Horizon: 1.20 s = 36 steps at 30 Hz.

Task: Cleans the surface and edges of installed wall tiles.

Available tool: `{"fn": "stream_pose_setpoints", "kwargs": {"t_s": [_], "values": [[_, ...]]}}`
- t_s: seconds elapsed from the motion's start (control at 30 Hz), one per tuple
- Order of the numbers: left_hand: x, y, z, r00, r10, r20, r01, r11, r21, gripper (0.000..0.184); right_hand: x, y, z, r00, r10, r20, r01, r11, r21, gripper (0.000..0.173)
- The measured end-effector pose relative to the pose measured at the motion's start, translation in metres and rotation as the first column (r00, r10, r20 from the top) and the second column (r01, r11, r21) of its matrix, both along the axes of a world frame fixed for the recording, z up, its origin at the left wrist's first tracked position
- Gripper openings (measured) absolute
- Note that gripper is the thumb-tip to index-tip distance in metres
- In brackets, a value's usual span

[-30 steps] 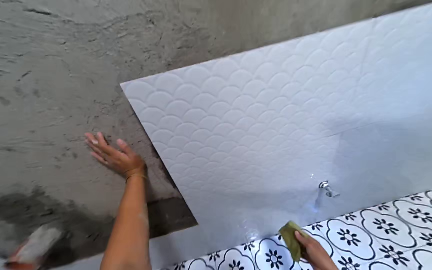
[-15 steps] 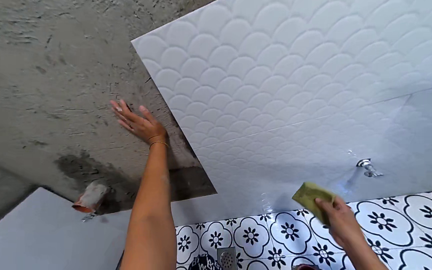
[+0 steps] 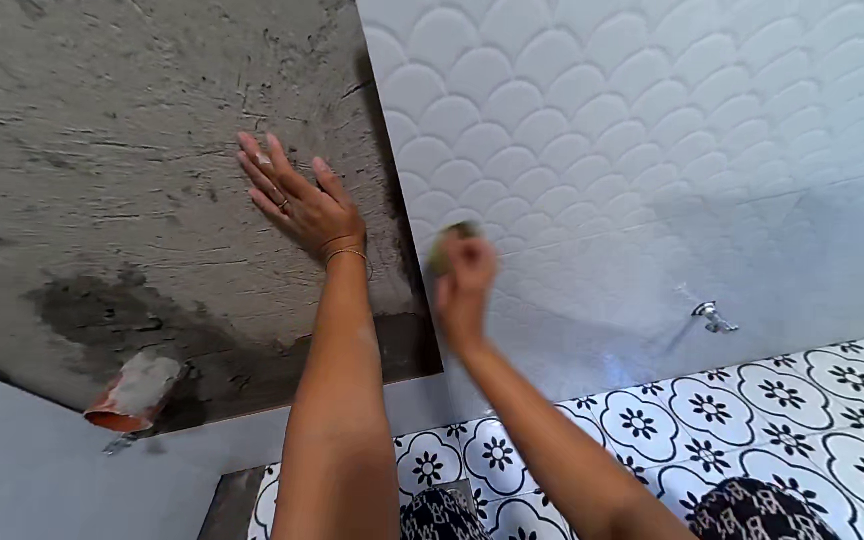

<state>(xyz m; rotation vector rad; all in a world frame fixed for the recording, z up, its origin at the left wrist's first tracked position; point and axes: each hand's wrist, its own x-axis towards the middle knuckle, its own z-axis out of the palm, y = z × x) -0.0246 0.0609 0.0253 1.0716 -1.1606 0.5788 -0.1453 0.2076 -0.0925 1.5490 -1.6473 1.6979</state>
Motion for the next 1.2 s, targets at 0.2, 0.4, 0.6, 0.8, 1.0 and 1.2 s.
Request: {"fn": "stream_pose_setpoints", "kwargs": {"t_s": [0.2, 0.4, 0.6, 0.8, 1.0, 1.2], "values": [[-0.001, 0.001, -0.002, 1.0, -0.017, -0.01, 0.016, 0.999, -0.036, 0.058, 0.014, 0.055, -0.015, 0.883, 0.462, 0.083, -0.47, 0.866, 0.17, 0.035], [-0.002, 0.001, -0.003, 0.999, -0.05, -0.021, 0.049, 0.996, -0.068, 0.057, -0.055, 0.075, 0.163, 0.928, -0.011, -0.372, -0.076, 0.973, -0.216, 0.037], [0.0, 0.004, -0.002, 0.999, -0.038, -0.004, 0.038, 0.997, -0.063, 0.058, -0.037, -0.007, 0.236, 0.768, -0.255, -0.587, 0.086, 0.95, -0.3, 0.032], [-0.001, 0.001, -0.002, 1.0, -0.018, -0.011, 0.017, 0.995, -0.101, 0.057, -0.027, -0.023, 0.152, 0.748, -0.134, -0.651, -0.02, 0.974, -0.224, 0.039], [-0.003, -0.002, -0.001, 1.0, 0.001, -0.011, -0.002, 0.993, -0.117, 0.057, -0.037, -0.002, -0.045, 0.723, 0.084, -0.686, -0.039, 0.996, 0.08, 0.044], [-0.003, -0.001, 0.0, 1.0, 0.024, -0.009, -0.025, 0.996, -0.089, 0.058, -0.042, 0.054, -0.215, 0.793, 0.574, -0.204, -0.059, 0.405, 0.912, 0.042]]}}
